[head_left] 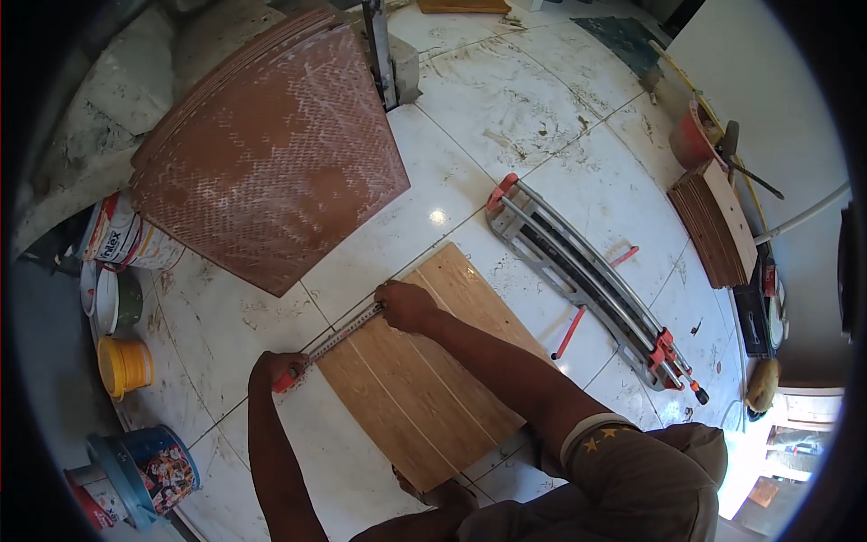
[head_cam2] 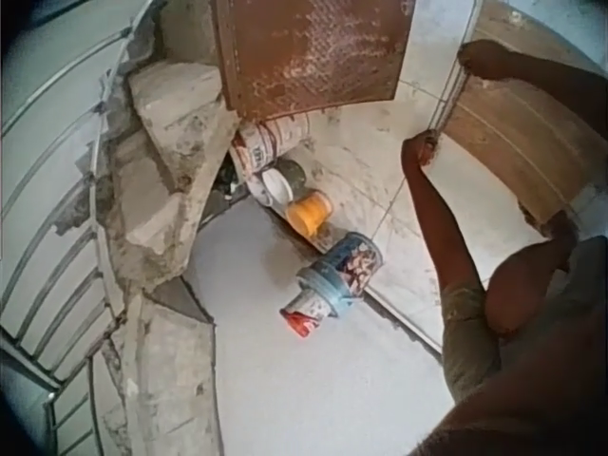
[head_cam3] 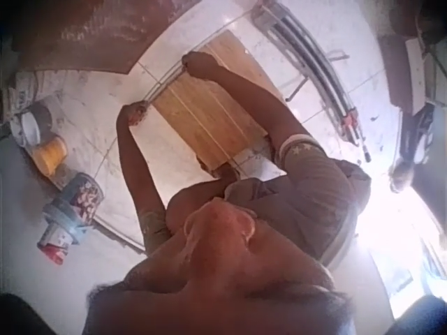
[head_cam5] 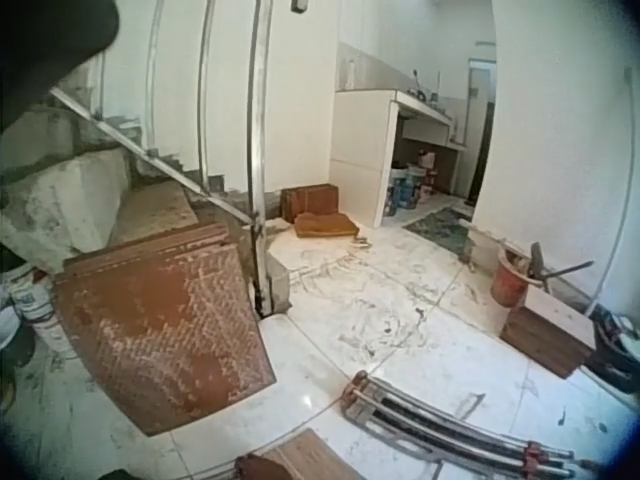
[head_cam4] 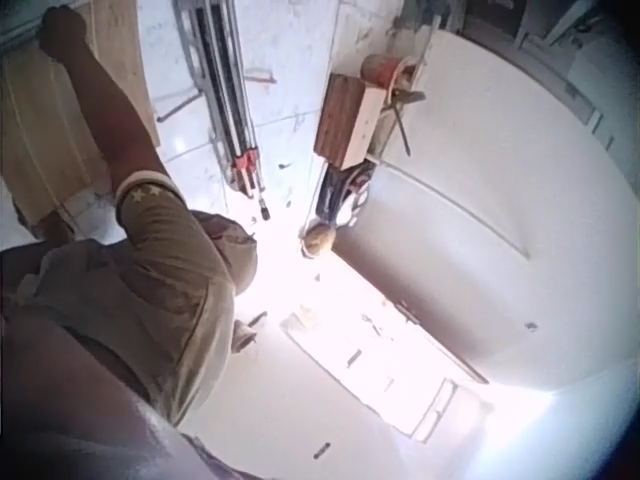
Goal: Measuring concrete stairs and floor tiles using a tape measure.
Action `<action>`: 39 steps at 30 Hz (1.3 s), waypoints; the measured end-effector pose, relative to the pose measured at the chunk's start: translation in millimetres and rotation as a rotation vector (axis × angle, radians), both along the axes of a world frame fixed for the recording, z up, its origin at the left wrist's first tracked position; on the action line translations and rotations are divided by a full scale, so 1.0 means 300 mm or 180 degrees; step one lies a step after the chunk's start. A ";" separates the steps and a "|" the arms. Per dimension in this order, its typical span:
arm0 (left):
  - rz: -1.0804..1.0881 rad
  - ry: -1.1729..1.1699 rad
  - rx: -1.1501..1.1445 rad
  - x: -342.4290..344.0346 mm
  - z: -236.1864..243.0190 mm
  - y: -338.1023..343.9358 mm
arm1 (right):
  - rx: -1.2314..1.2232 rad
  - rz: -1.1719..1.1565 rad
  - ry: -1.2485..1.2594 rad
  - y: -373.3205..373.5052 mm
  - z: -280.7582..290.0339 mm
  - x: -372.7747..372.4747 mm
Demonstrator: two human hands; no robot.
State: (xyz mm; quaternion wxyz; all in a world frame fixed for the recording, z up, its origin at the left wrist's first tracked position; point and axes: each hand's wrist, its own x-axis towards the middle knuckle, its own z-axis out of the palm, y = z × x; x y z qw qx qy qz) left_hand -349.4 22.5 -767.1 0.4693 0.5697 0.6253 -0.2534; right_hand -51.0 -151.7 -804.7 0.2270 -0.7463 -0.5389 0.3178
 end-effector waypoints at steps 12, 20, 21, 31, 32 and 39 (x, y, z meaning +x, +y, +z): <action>0.0185 0.0036 -0.0180 -0.070 -0.032 0.022 | 0.0135 -0.0050 -0.0023 0.009 0.007 -0.037; 0.0258 0.0073 -0.0269 -0.086 -0.089 0.049 | 0.0285 -0.0163 0.0112 -0.005 0.002 -0.035; 0.0210 0.0081 -0.0237 -0.065 -0.071 0.044 | 0.0347 -0.0153 0.0173 -0.013 -0.012 -0.023; 0.0214 0.0049 -0.0122 -0.057 -0.037 0.029 | 0.0354 -0.0076 0.0107 -0.006 0.017 -0.020; 0.0142 -0.0071 -0.0066 -0.068 -0.043 0.031 | 0.0299 -0.0031 0.0038 -0.003 0.015 -0.018; 0.0112 0.0065 -0.0034 -0.084 -0.060 0.037 | 0.0327 0.0041 -0.0048 -0.009 0.007 -0.026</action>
